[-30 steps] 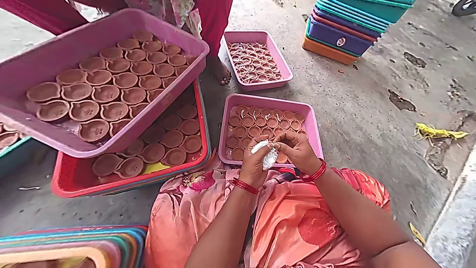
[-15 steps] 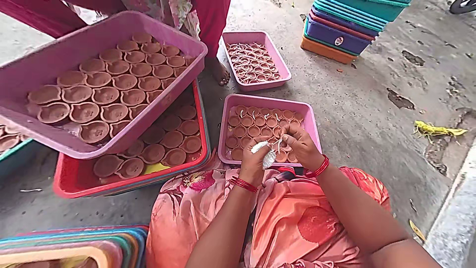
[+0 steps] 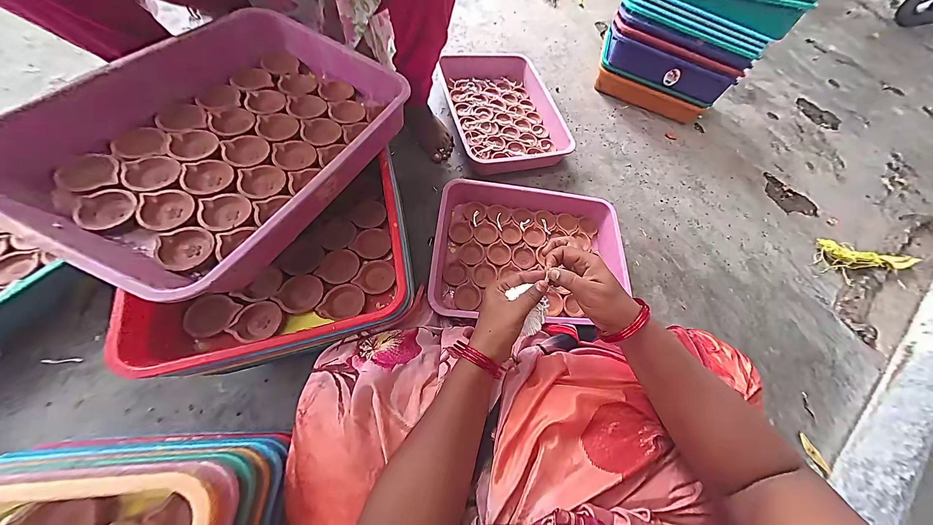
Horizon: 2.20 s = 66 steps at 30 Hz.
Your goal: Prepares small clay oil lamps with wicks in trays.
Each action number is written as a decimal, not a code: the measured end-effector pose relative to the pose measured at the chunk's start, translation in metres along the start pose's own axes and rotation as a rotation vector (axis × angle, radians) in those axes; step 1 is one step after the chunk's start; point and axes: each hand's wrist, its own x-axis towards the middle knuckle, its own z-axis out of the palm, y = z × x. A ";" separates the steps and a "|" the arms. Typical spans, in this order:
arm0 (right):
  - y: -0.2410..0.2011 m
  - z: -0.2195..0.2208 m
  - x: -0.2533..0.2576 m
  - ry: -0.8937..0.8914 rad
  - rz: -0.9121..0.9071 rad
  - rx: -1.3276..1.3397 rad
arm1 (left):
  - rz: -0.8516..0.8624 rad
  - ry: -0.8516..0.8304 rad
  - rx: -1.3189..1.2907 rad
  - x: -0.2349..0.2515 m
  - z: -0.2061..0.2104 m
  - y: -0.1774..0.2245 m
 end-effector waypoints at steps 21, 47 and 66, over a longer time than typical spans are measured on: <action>0.000 -0.005 0.002 0.032 0.151 0.116 | 0.117 -0.033 0.094 0.002 -0.003 -0.002; -0.011 -0.040 0.009 -0.164 -0.371 -0.767 | 0.174 -0.098 0.262 0.002 -0.006 -0.005; 0.163 -0.143 0.104 0.184 0.282 -1.383 | -0.001 -0.071 0.241 0.014 0.002 -0.015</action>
